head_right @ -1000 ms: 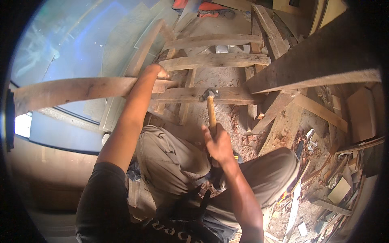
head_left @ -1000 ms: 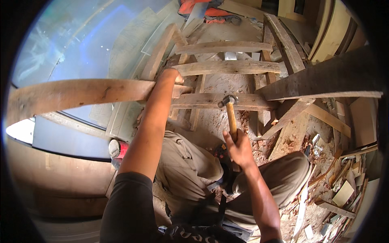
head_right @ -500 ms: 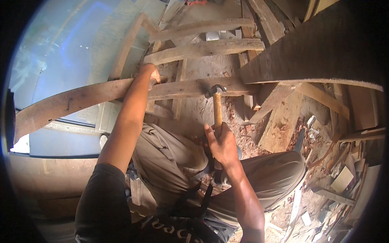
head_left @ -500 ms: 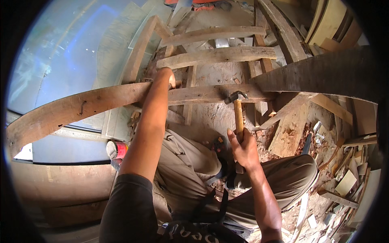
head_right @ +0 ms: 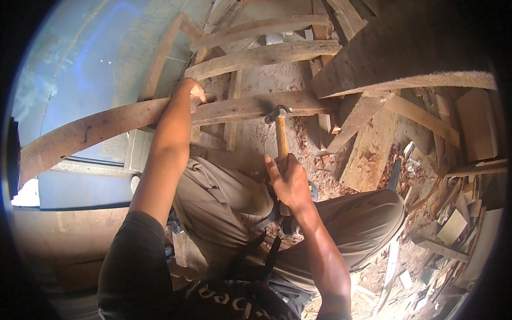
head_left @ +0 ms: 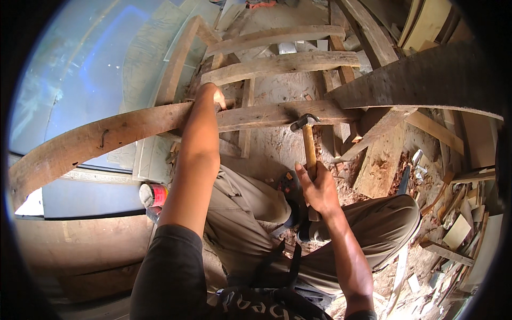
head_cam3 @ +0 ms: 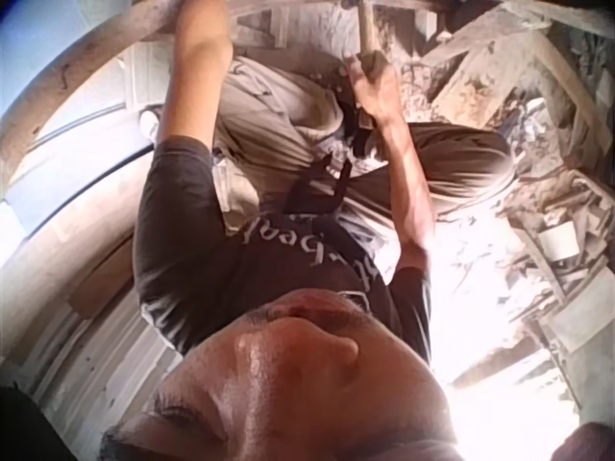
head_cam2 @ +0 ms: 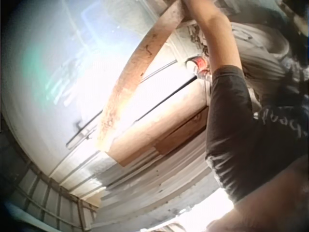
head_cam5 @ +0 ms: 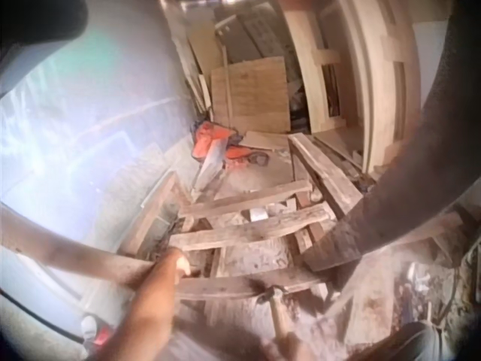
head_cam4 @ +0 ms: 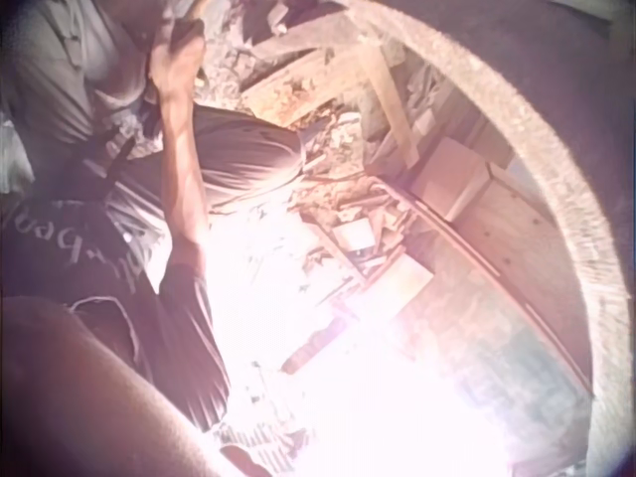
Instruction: The person sits on the floor and uses a hammer to drive nails into wooden planks. They repeatedly pick up nails from a container and hammer them into the wood, occasionally adjusting the planks.
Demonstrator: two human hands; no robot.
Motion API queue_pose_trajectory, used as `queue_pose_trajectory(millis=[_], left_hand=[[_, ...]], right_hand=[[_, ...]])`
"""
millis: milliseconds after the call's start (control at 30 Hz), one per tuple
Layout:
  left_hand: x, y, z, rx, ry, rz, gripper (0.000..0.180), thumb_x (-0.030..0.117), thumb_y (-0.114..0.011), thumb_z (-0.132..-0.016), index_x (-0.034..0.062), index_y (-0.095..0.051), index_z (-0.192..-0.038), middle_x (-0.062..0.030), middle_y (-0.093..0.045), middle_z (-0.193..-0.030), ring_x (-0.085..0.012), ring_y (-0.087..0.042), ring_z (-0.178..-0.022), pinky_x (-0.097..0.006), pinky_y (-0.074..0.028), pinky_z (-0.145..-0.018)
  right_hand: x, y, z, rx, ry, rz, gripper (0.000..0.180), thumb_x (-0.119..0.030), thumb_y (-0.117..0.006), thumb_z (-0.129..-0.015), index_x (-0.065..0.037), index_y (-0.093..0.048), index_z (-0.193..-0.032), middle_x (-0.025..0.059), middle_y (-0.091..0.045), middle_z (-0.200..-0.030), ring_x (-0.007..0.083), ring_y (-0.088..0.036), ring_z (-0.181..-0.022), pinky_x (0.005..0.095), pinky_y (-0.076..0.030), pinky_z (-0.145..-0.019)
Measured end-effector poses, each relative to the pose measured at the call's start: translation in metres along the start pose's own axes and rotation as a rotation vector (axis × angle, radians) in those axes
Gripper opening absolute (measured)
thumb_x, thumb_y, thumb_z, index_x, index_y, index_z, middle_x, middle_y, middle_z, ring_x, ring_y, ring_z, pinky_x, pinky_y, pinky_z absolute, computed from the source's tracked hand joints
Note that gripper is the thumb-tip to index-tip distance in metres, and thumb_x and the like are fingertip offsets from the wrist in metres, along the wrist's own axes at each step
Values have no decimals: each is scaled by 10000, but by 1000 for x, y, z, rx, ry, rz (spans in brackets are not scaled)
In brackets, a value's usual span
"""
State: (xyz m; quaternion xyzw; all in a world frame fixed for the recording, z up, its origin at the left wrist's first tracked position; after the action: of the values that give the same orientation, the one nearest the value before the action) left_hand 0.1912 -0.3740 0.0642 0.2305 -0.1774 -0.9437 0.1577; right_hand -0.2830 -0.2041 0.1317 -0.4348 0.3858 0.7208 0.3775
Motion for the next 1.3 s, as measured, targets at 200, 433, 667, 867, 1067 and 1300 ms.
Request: queue_pose_trajectory(millis=[200, 433, 667, 867, 1067, 1300], left_hand=[[21, -1, 33, 32, 62, 68, 865, 492, -694, -847, 107, -350, -1541, -88, -241, -1638, -240, -319, -1466, -395, -301, -1181], [30, -6, 90, 121, 68, 74, 894, 523, -693, -841, 108, -335, -1547, -100, -263, -1629, -266, -355, -1447, -420, -308, -1176], [6, -6, 34, 9, 86, 88, 944, 546, -668, -862, 114, -232, -1580, -88, -196, -1649, -266, -317, -1469, -416, -285, -1187], [29, -3, 77, 83, 67, 103, 927, 554, -668, -860, 128, -259, -1574, -97, -214, -1643, -262, -332, -1463, -419, -287, -1187], [21, 2, 76, 145, 142, 41, 939, 594, -698, -810, 122, -348, -1543, -106, -295, -1616, -267, -366, -1443, -422, -309, -1175], [13, -4, 58, 133, 98, 156, 906, 586, -737, -760, 140, -450, -1493, -121, -361, -1584, -296, -400, -1419, -481, -303, -1170]], right_hand=[[10, 6, -1, 77, 68, -86, 443, -387, -658, -970, 12, -525, -832, 33, -520, -553, 114, -502, -439, 300, -397, -423], [4, 3, -1, 18, -40, -49, 449, -384, -666, -953, 45, -571, -857, 137, -649, -655, 219, -654, -604, 354, -521, -602], [1, -6, -2, 11, -38, 26, 493, -410, -655, -954, 69, -570, -875, 188, -639, -666, 276, -670, -640, 385, -527, -642], [12, -2, -4, 22, -46, 20, 511, -428, -657, -950, 69, -567, -876, 186, -647, -671, 277, -668, -626, 390, -528, -625], [6, -4, -3, -22, -88, -14, 499, -427, -662, -948, 58, -570, -880, 168, -654, -670, 251, -666, -625, 375, -527, -612], [6, -5, -3, 0, -73, 18, 490, -418, -660, -951, 61, -575, -885, 176, -662, -674, 246, -677, -655, 375, -531, -638]])
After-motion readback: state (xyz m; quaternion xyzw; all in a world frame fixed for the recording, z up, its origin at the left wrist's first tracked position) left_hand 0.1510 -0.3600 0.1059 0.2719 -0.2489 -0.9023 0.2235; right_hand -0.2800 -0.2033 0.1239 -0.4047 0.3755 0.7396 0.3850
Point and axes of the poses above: each hand's wrist, its own z-axis away from the middle knuckle, its own y-axis out of the back of the hand, x = y × z, the point moved 6 cm from there along -z, towards the middle knuckle
